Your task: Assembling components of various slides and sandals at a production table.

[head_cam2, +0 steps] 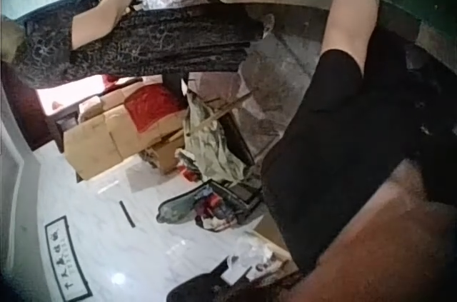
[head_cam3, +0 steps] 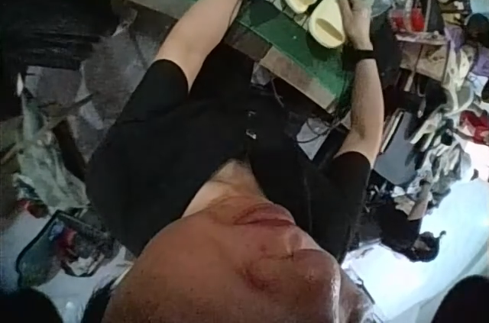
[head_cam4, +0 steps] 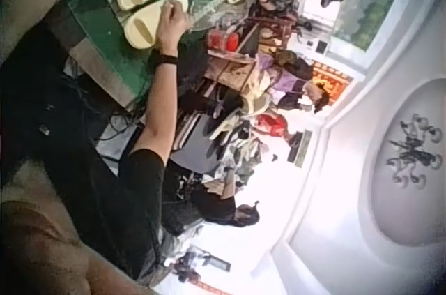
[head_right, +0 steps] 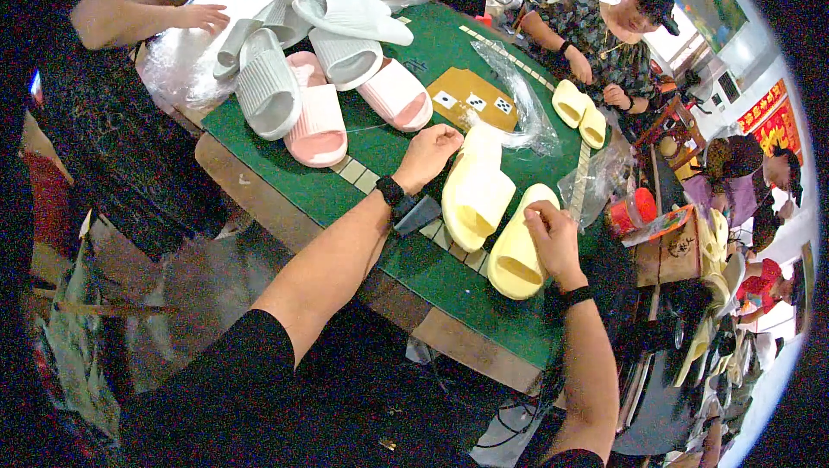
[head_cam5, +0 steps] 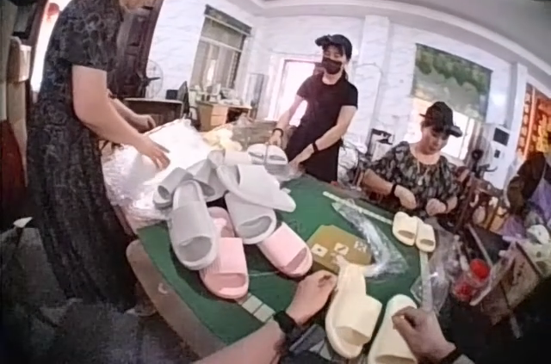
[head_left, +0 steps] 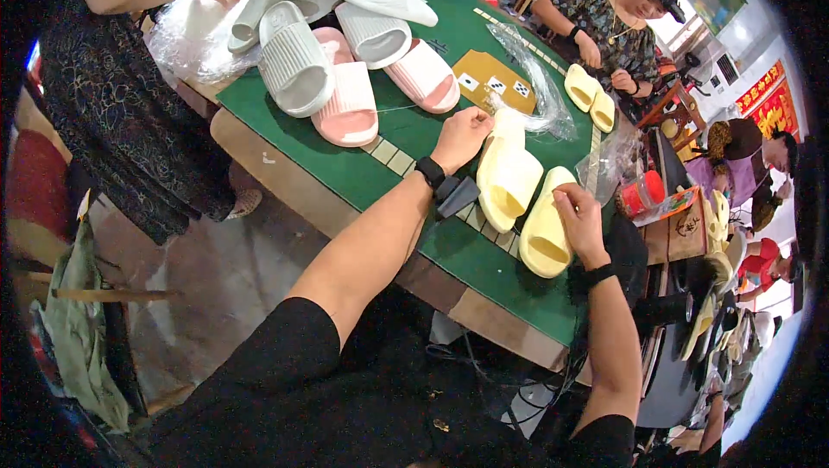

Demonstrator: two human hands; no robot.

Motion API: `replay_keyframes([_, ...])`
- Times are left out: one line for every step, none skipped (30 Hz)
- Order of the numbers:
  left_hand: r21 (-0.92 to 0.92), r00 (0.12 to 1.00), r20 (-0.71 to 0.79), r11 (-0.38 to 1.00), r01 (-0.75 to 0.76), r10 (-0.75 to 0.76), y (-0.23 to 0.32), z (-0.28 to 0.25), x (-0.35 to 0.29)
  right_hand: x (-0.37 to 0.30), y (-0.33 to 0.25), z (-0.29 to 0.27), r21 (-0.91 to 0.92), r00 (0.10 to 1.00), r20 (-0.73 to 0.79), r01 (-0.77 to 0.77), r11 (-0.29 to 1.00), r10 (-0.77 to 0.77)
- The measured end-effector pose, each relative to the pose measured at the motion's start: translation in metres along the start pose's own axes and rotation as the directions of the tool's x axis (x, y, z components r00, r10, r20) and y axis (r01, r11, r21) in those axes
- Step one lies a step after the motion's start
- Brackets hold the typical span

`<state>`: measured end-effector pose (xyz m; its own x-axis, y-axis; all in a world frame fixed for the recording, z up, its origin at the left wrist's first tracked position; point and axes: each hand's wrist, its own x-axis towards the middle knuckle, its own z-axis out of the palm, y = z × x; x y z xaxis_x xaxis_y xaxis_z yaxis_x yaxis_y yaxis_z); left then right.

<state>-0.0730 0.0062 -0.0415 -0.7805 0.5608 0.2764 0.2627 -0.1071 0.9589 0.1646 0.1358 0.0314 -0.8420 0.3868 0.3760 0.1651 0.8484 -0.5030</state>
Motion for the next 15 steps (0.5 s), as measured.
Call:
replay_keyframes([0.008, 1.000, 0.000, 1.000, -0.010, 0.010, 0.002, 0.001, -0.001, -0.001, 0.002, 0.003, 0.009, 1.000, -0.003, -0.006, 1.000, 0.006])
replay_keyframes([0.057, 0.999, 0.001, 0.998, -0.034, 0.034, 0.005, 0.001, -0.003, -0.002, 0.004, 0.004, -0.029, 1.000, -0.008, 0.021, 0.999, -0.022])
replay_keyframes([0.105, 0.998, 0.007, 0.993, -0.059, 0.058, 0.007, 0.003, -0.005, -0.003, 0.005, 0.003, -0.061, 0.999, -0.017, 0.027, 0.998, -0.028])
replay_keyframes([0.118, 0.996, 0.030, 0.990, -0.081, 0.078, 0.008, 0.003, -0.006, -0.003, 0.007, 0.001, -0.069, 1.000, -0.007, 0.003, 0.998, -0.004])
replay_keyframes([0.124, 0.996, 0.045, 0.989, -0.081, 0.076, 0.010, 0.004, -0.007, -0.003, 0.009, 0.000, -0.067, 1.000, -0.018, -0.009, 0.998, 0.008])
replay_keyframes([0.205, 0.978, 0.042, 0.956, -0.208, 0.203, 0.011, 0.006, -0.008, -0.002, 0.011, -0.002, -0.100, 0.998, -0.041, 0.037, 0.994, -0.042])
replay_keyframes([0.284, 0.951, 0.056, 0.908, -0.308, 0.305, 0.011, 0.007, -0.010, -0.002, 0.013, -0.003, -0.142, 0.995, -0.053, 0.082, 0.986, -0.090])
replay_keyframes([0.320, 0.922, 0.082, 0.866, -0.384, 0.378, 0.011, 0.009, -0.011, -0.003, 0.015, -0.004, -0.165, 0.990, -0.076, 0.103, 0.981, -0.117])
replay_keyframes([0.317, 0.917, 0.079, 0.862, -0.395, 0.391, 0.012, 0.010, -0.012, -0.004, 0.017, -0.004, -0.153, 0.990, -0.078, 0.102, 0.983, -0.115])
replay_keyframes([0.326, 0.901, 0.174, 0.840, -0.434, 0.397, 0.012, 0.010, -0.012, -0.005, 0.019, -0.003, -0.087, 0.985, -0.166, 0.036, 0.996, -0.050])
replay_keyframes([0.349, 0.884, 0.276, 0.817, -0.459, 0.378, 0.013, 0.011, -0.013, -0.006, 0.020, -0.001, -0.012, 0.968, -0.249, -0.024, 1.000, 0.020])
replay_keyframes([0.345, 0.903, 0.274, 0.843, -0.413, 0.330, 0.015, 0.014, -0.015, -0.009, 0.020, 0.000, 0.024, 0.956, -0.277, -0.091, 0.996, 0.094])
replay_keyframes([0.347, 0.898, 0.277, 0.836, -0.426, 0.343, 0.017, 0.016, -0.017, -0.012, 0.021, 0.001, 0.028, 0.956, -0.281, -0.078, 0.997, 0.083])
replay_keyframes([0.373, 0.901, 0.327, 0.838, -0.399, 0.284, 0.019, 0.017, -0.019, -0.014, 0.020, 0.002, 0.081, 0.948, -0.291, -0.108, 0.991, 0.128])
replay_keyframes([0.411, 0.901, 0.382, 0.835, -0.366, 0.207, 0.021, 0.020, -0.022, -0.017, 0.020, 0.003, 0.150, 0.937, -0.283, -0.168, 0.974, 0.205])
